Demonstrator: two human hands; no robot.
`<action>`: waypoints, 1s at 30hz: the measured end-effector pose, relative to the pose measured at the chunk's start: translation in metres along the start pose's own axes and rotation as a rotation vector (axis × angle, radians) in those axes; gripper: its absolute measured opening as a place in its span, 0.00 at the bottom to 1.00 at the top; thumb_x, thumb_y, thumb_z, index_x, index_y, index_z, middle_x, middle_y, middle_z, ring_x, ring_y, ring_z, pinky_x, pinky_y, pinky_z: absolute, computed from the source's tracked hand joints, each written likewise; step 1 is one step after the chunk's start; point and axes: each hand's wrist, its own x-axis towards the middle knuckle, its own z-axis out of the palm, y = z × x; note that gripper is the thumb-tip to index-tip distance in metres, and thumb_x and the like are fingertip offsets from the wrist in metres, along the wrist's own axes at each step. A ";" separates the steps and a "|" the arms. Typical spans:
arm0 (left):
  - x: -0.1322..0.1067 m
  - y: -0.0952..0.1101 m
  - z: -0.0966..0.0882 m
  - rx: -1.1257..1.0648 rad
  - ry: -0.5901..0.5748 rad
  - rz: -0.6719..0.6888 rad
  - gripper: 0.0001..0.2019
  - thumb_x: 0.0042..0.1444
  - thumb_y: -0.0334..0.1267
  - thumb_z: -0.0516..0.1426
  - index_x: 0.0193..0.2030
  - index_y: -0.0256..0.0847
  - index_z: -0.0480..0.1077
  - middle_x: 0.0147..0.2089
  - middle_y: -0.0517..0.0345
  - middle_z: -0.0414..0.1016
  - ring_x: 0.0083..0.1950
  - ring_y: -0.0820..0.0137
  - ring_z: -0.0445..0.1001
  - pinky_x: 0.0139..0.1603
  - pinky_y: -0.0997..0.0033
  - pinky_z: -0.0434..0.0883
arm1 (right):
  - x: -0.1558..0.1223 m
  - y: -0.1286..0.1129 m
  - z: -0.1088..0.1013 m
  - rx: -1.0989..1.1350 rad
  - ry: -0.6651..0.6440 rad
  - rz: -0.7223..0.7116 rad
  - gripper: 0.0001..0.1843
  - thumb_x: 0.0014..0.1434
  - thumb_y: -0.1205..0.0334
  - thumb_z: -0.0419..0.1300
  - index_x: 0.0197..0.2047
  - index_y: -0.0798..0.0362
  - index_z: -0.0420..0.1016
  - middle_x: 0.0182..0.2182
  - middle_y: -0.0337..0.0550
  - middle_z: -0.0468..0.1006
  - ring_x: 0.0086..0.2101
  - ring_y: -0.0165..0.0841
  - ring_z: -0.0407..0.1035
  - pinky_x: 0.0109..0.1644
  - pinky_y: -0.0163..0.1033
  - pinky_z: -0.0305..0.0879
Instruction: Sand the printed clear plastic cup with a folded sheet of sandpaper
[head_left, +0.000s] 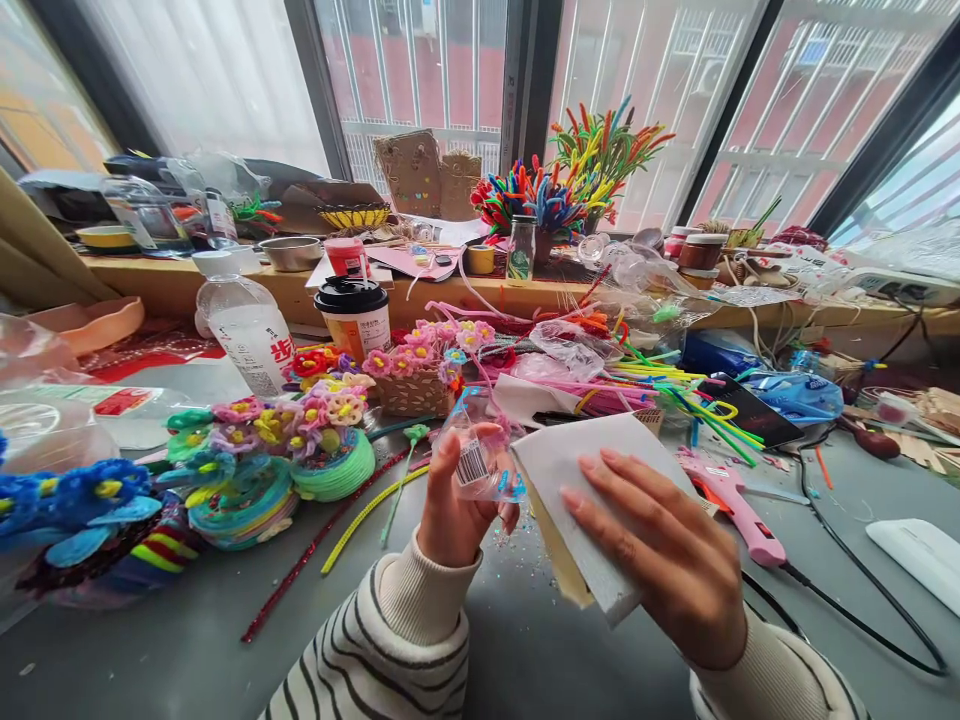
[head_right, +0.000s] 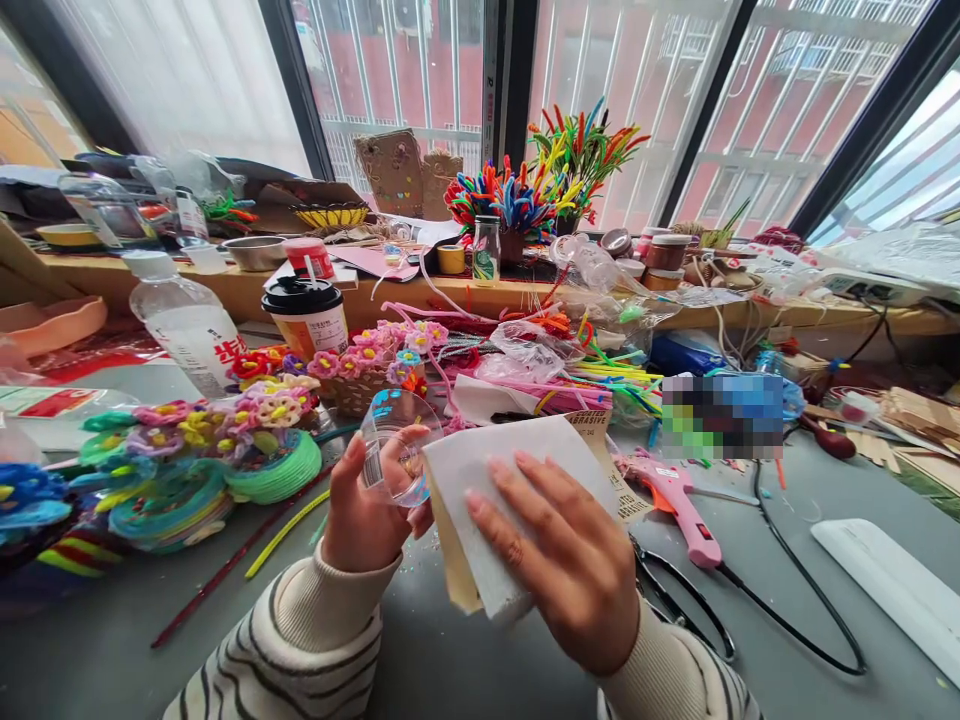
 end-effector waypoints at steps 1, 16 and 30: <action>0.000 0.000 0.000 -0.005 0.014 -0.010 0.23 0.43 0.58 0.54 0.36 0.40 0.66 0.18 0.64 0.67 0.12 0.76 0.63 0.10 0.79 0.59 | 0.000 -0.001 -0.001 0.006 -0.018 -0.023 0.18 0.60 0.71 0.46 0.51 0.56 0.69 0.50 0.51 0.71 0.54 0.41 0.60 0.53 0.49 0.65; 0.000 -0.001 0.001 0.016 0.049 0.016 0.21 0.45 0.58 0.53 0.34 0.40 0.66 0.16 0.65 0.65 0.10 0.79 0.58 0.09 0.81 0.56 | 0.002 -0.005 -0.008 -0.008 -0.016 -0.013 0.19 0.59 0.70 0.47 0.52 0.54 0.68 0.50 0.47 0.71 0.53 0.39 0.62 0.53 0.45 0.66; 0.000 -0.009 -0.007 0.343 0.135 0.387 0.21 0.44 0.57 0.55 0.38 0.42 0.63 0.17 0.68 0.62 0.11 0.80 0.56 0.09 0.81 0.52 | -0.005 0.012 -0.005 0.029 0.030 0.039 0.19 0.59 0.71 0.45 0.52 0.55 0.68 0.50 0.51 0.71 0.52 0.42 0.63 0.52 0.49 0.65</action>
